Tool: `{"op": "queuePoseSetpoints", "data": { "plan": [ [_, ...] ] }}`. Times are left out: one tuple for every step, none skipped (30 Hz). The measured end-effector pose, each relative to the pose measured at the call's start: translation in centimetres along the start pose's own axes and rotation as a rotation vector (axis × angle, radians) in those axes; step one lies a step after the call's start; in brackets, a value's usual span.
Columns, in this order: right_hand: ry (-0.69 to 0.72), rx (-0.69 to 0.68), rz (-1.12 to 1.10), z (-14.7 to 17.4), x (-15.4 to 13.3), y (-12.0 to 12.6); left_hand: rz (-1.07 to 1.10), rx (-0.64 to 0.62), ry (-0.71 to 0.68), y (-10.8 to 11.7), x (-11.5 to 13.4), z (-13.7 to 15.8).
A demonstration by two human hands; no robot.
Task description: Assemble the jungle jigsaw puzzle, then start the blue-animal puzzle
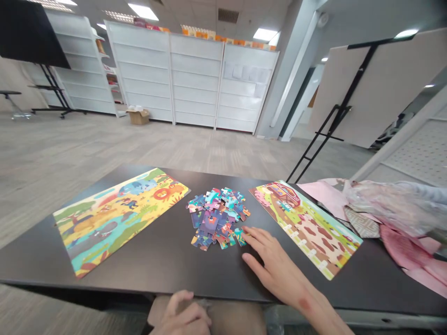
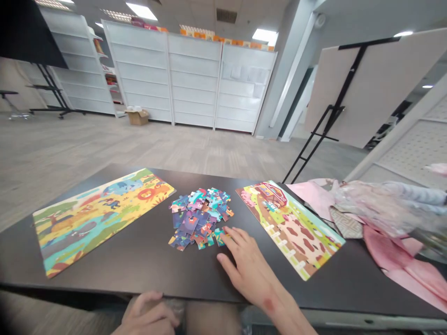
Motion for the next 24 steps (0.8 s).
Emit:
{"op": "queuePoseSetpoints", "data": {
  "plan": [
    [-0.010, -0.014, 0.036, -0.3, 0.8, -0.6, -0.018, 0.004, -0.011, 0.2, 0.0, -0.2],
    [-0.012, -0.024, 0.057, -0.4, 1.3, -1.2, -0.034, 0.006, -0.024, 0.5, 0.2, -0.4],
    [-0.006, -0.028, 0.066, -0.4, 1.6, -1.7, -0.050, 0.005, -0.033, 0.8, 0.5, -0.6],
    [0.006, -0.026, 0.067, -0.2, 1.8, -2.1, -0.071, 0.004, -0.038, 1.0, 0.8, -0.8],
    [0.022, -0.022, 0.064, 0.1, 1.7, -2.4, -0.094, 0.005, -0.035, 1.3, 1.2, -1.0],
    [0.041, -0.019, 0.055, 0.3, 1.5, -2.5, -0.111, 0.009, -0.016, 1.4, 1.5, -1.2],
    [0.062, -0.019, 0.044, 0.6, 1.3, -2.5, -0.118, 0.011, 0.021, 1.4, 1.8, -1.4],
    [0.081, -0.021, 0.032, 0.9, 1.0, -2.5, -0.113, 0.014, 0.060, 1.4, 2.1, -1.5],
    [0.095, -0.023, 0.021, 1.1, 0.7, -2.4, -0.102, 0.015, 0.098, 1.3, 2.3, -1.6],
    [0.103, -0.017, 0.013, 1.3, 0.5, -2.3, -0.092, 0.012, 0.129, 1.1, 2.4, -1.6],
    [0.108, -0.006, 0.006, 1.5, 0.2, -2.2, -0.089, 0.003, 0.144, 1.0, 2.4, -1.6],
    [0.121, 0.013, -0.006, 1.6, -0.1, -2.1, -0.098, -0.004, 0.140, 0.9, 2.5, -1.5],
    [0.142, 0.037, -0.031, 1.7, -0.3, -2.1, -0.115, -0.006, 0.125, 0.8, 2.5, -1.4],
    [0.169, 0.068, -0.075, 1.9, -0.6, -2.0, -0.135, -0.006, 0.112, 0.7, 2.5, -1.3],
    [0.195, 0.108, -0.136, 2.0, -0.8, -1.9, -0.152, -0.008, 0.100, 0.7, 2.5, -1.1],
    [0.211, 0.154, -0.202, 2.2, -1.0, -1.8, -0.166, -0.007, 0.091, 0.6, 2.5, -1.0],
    [0.212, 0.199, -0.261, 2.3, -1.2, -1.7, -0.176, 0.003, 0.087, 0.5, 2.5, -0.8],
    [0.196, 0.240, -0.302, 2.5, -1.3, -1.7, -0.183, 0.013, 0.087, 0.3, 2.4, -0.6],
    [0.168, 0.267, -0.321, 2.6, -1.3, -1.7, -0.187, 0.018, 0.082, 0.0, 2.3, -0.4],
    [0.141, 0.275, -0.324, 2.6, -1.3, -1.7, -0.189, 0.020, 0.077, -0.4, 2.2, -0.2],
    [0.121, 0.264, -0.322, 2.7, -1.3, -1.8, -0.187, 0.028, 0.077, -0.8, 2.0, 0.1],
    [0.109, 0.241, -0.323, 2.6, -1.3, -1.8, -0.179, 0.034, 0.085, -1.2, 1.9, 0.3],
    [0.108, 0.218, -0.332, 2.5, -1.3, -1.9, -0.170, 0.039, 0.100, -1.6, 1.7, 0.5],
    [0.115, 0.198, -0.343, 2.3, -1.4, -1.9, -0.163, 0.051, 0.121, -1.9, 1.5, 0.7]
  ]
}}
Point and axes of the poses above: each hand's wrist, its own z-axis away from the middle knuckle, its own y-axis out of the back of the hand, x = y × z, the point moved 1 cm from there along -z, towards the middle knuckle, and after that the axes turned 11 degrees about y, right-handed, at the moved point
